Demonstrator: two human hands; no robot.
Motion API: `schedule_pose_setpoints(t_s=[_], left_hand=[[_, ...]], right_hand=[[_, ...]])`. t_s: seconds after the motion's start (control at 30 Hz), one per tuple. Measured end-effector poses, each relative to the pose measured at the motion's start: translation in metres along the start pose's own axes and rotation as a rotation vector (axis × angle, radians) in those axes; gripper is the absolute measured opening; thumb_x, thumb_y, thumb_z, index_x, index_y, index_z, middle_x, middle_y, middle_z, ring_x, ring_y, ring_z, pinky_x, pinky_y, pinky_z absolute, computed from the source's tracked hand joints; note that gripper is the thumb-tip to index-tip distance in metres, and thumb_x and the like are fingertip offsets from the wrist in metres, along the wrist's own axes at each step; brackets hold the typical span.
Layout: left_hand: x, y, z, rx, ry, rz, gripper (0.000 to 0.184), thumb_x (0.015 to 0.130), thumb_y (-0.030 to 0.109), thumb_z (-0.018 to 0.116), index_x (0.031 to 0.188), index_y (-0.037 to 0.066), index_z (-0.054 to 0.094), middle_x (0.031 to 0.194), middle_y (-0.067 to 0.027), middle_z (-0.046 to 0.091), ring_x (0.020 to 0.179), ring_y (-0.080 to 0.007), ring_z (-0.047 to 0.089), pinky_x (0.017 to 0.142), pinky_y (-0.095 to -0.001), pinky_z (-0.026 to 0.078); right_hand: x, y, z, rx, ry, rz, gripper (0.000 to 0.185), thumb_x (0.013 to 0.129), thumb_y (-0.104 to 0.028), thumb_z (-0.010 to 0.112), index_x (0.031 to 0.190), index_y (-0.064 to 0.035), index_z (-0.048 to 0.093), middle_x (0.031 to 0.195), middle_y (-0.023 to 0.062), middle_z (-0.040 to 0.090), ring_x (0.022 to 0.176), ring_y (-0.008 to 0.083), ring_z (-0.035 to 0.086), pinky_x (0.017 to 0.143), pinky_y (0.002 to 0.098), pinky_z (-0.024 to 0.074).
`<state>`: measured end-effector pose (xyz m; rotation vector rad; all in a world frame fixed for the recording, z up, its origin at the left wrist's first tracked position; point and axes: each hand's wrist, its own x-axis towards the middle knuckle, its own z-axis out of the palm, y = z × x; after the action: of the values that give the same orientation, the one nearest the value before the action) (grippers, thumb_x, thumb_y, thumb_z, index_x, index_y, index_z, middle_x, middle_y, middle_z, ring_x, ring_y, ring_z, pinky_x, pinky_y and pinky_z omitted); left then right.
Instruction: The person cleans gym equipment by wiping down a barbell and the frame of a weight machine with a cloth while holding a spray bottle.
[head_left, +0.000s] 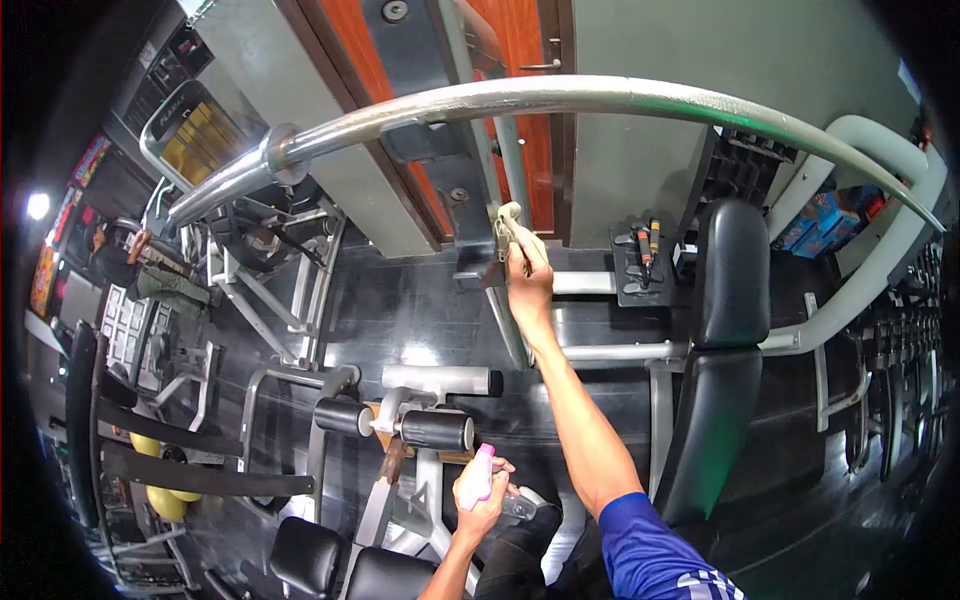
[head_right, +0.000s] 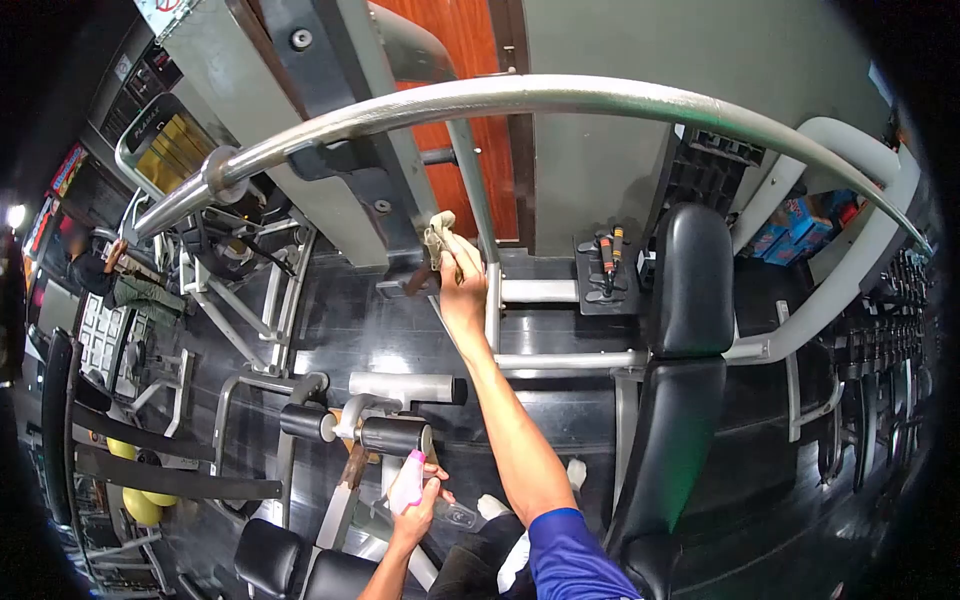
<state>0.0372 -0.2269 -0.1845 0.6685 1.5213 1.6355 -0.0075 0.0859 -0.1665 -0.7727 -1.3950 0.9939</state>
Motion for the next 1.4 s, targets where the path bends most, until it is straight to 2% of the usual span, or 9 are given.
schedule_pose_setpoints(t_s=[0.1, 0.17, 0.27, 0.47, 0.77, 1.03, 1.17, 1.27, 1.4], left_hand=[[0.002, -0.002, 0.008, 0.027, 0.011, -0.022, 0.017, 0.09, -0.003, 0.058, 0.107, -0.005, 0.056, 0.092, -0.0143, 0.065, 0.065, -0.0172, 0.067, 0.061, -0.0295, 0.056], [0.005, 0.0, 0.016, 0.054, 0.033, -0.035, 0.017, 0.09, -0.002, 0.059, 0.106, -0.005, 0.056, 0.092, -0.0139, 0.065, 0.064, -0.017, 0.066, 0.06, -0.029, 0.055], [0.01, -0.004, 0.031, 0.045, 0.055, -0.011, 0.018, 0.091, 0.001, 0.06, 0.108, -0.006, 0.056, 0.091, -0.0137, 0.065, 0.064, -0.0171, 0.066, 0.06, -0.0286, 0.055], [0.021, -0.014, 0.058, 0.041, 0.123, 0.011, 0.019, 0.09, -0.002, 0.06, 0.108, -0.005, 0.057, 0.09, -0.0144, 0.065, 0.064, -0.018, 0.066, 0.059, -0.0292, 0.056], [0.053, -0.091, 0.064, 0.04, 0.142, 0.052, 0.016, 0.09, -0.004, 0.059, 0.106, -0.005, 0.057, 0.09, -0.0132, 0.064, 0.063, -0.0156, 0.064, 0.057, -0.028, 0.056], [0.084, -0.148, 0.071, 0.197, 0.194, 0.11, 0.018, 0.088, -0.005, 0.059, 0.106, -0.004, 0.055, 0.094, -0.0154, 0.065, 0.068, -0.0165, 0.066, 0.059, -0.0294, 0.058], [0.076, -0.171, 0.072, 0.171, 0.158, 0.024, 0.022, 0.088, -0.006, 0.058, 0.11, -0.004, 0.053, 0.098, -0.0174, 0.063, 0.071, -0.02, 0.066, 0.061, -0.0325, 0.059], [0.068, -0.189, 0.059, 0.166, 0.178, -0.018, 0.021, 0.089, -0.004, 0.058, 0.109, -0.004, 0.053, 0.097, -0.0174, 0.064, 0.07, -0.0206, 0.067, 0.061, -0.0328, 0.058], [0.06, -0.191, 0.046, 0.231, 0.193, -0.085, 0.021, 0.09, -0.002, 0.058, 0.11, -0.004, 0.053, 0.096, -0.0175, 0.064, 0.067, -0.0211, 0.067, 0.06, -0.0327, 0.057]], right_hand=[[-0.02, 0.049, 0.001, -0.06, 0.063, -0.032, 0.027, 0.093, -0.009, 0.056, 0.117, -0.0019, 0.064, 0.123, 0.0133, 0.062, 0.111, 0.0272, 0.059, 0.096, 0.0342, 0.0444], [-0.051, 0.092, -0.006, -0.11, 0.06, 0.192, 0.027, 0.092, -0.013, 0.055, 0.116, -0.0031, 0.065, 0.12, 0.0148, 0.063, 0.111, 0.0297, 0.059, 0.094, 0.0358, 0.0465], [-0.092, 0.159, -0.035, -0.38, -0.197, 0.443, 0.029, 0.09, -0.027, 0.055, 0.101, -0.004, 0.067, 0.089, 0.0214, 0.067, 0.089, 0.0418, 0.062, 0.08, 0.0439, 0.0498], [-0.106, 0.191, -0.078, -0.111, -0.375, 0.725, 0.036, 0.094, -0.031, 0.056, 0.118, -0.0064, 0.065, 0.101, 0.0123, 0.071, 0.096, 0.0214, 0.066, 0.081, 0.0326, 0.0485], [-0.066, 0.207, -0.108, 0.212, -0.286, 0.479, 0.039, 0.101, -0.029, 0.048, 0.122, 0.0026, 0.06, 0.1, 0.0091, 0.067, 0.094, 0.0149, 0.058, 0.085, 0.0295, 0.0444], [-0.04, 0.208, -0.067, 0.339, -0.044, 0.203, 0.043, 0.099, -0.026, 0.052, 0.125, 0.0077, 0.054, 0.118, 0.0194, 0.059, 0.11, 0.0274, 0.058, 0.095, 0.0365, 0.0442], [-0.012, 0.148, -0.011, 0.246, -0.071, -0.226, 0.033, 0.093, -0.014, 0.059, 0.124, -0.0037, 0.059, 0.118, 0.0225, 0.057, 0.106, 0.0359, 0.059, 0.094, 0.0386, 0.0461], [-0.016, 0.178, -0.013, 0.292, -0.09, -0.215, 0.032, 0.091, -0.011, 0.059, 0.123, -0.0087, 0.061, 0.119, 0.0225, 0.058, 0.105, 0.0386, 0.06, 0.092, 0.0386, 0.0481], [-0.077, 0.281, -0.031, 0.157, -0.251, 0.229, 0.031, 0.096, -0.011, 0.052, 0.126, -0.0036, 0.057, 0.119, 0.0179, 0.061, 0.106, 0.0309, 0.062, 0.09, 0.0357, 0.0495]])
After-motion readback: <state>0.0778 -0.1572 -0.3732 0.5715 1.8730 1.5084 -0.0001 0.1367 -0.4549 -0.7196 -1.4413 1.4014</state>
